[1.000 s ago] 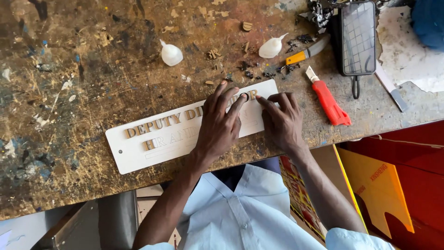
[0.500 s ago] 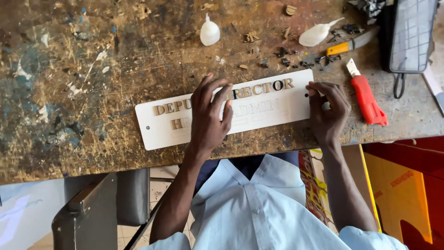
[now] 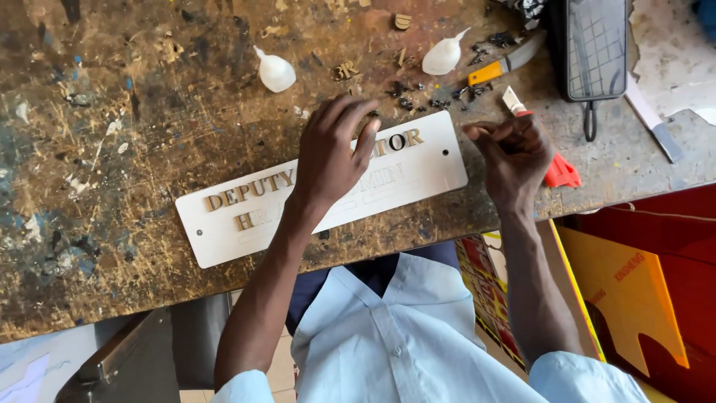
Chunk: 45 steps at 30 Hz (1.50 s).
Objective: Applying individual letters to a sign board using glue
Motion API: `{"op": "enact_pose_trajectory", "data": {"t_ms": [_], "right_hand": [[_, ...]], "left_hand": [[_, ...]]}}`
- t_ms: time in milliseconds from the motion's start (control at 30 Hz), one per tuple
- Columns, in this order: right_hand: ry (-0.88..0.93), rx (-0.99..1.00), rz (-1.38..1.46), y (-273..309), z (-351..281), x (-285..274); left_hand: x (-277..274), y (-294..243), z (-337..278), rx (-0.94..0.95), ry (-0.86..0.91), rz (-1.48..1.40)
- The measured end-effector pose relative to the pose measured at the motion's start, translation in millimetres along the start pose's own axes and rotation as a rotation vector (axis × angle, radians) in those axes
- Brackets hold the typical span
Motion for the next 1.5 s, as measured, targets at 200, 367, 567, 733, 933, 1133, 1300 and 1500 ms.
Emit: {"op": "enact_pose_trajectory", "data": {"t_ms": [200,367,567,733,933,1133,1300,1500], "right_hand": [[-0.225,0.017,0.081,-20,-19,1],[-0.167,-0.018,-0.025,-2,-26,13],[-0.105,-0.017,-0.048,-6,-20,21],[-0.124,-0.003,-0.059,-8,-20,21],[-0.023,-0.172,-0.084,30,-1,39],[0.566,-0.083,-0.271,72,44,122],[0.801,0.056,-0.072,65,47,163],[0.762,0.040,-0.016,47,50,163]], "left_hand": [[42,6,66,-0.051,0.057,0.174],[72,20,75,-0.140,0.083,0.240],[62,20,76,-0.100,0.029,0.037],[34,16,62,-0.016,0.002,-0.299],[0,29,20,-0.085,-0.041,-0.500],[-26,21,-2,-0.020,-0.041,-0.608],[-34,23,-10,-0.008,-0.032,-0.686],[-26,22,-12,0.009,-0.048,-0.623]]}}
Point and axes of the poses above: each hand's wrist, its own z-axis towards the middle knuckle, its own x-axis out of the palm, y = z × x, the point moved 9 cm from there along z, towards the middle knuckle, and after that the axes turned 14 degrees about y, right-handed, at the moved point
